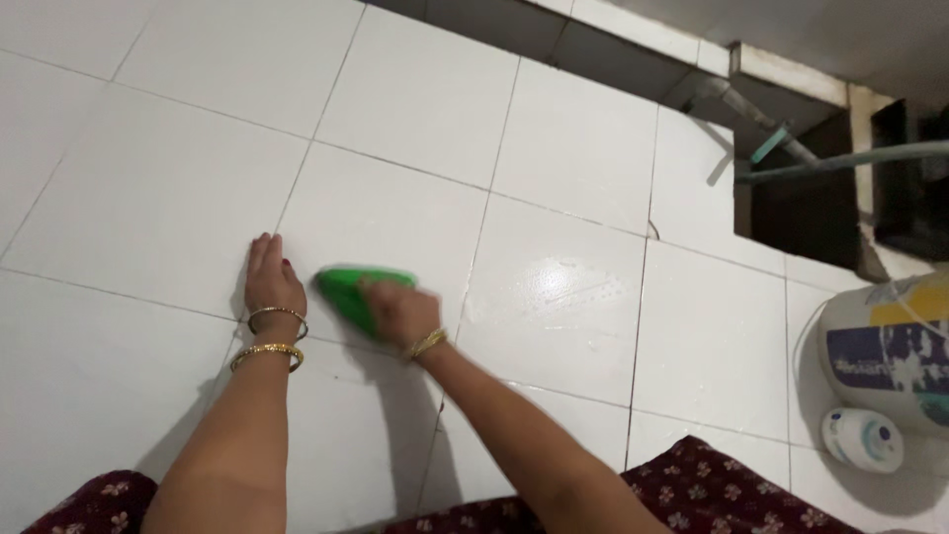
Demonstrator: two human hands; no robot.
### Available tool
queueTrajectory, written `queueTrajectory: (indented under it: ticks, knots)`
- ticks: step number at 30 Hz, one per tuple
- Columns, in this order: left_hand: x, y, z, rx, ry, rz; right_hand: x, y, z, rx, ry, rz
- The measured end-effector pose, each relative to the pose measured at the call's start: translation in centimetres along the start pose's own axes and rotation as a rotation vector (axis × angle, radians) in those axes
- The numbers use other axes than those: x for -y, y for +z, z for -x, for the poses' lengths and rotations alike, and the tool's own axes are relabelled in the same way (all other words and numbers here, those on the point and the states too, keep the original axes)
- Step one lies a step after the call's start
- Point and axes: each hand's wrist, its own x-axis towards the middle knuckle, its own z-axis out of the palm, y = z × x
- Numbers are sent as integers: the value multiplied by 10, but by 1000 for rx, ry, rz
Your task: The person scrubs white floor tiles with a green sponge, moving across the floor and reaching into the corners and edges of the tiled area.
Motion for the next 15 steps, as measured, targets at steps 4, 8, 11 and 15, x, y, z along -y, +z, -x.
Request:
queueTrajectory:
  ticks: [4, 8, 11, 15]
  knots:
    - [-3, -4, 5, -62, -22, -207, -121, -24, -37, -92, 702, -41]
    - [-1, -10, 24, -112, 3, -281, -233, -117, -25, -556, 937, -67]
    - [2, -9, 26, -156, -37, -147, -264, -166, -27, -605, 1007, 123]
    - [1, 3, 26, -231, 41, -37, -258, -161, -67, -611, 1012, -246]
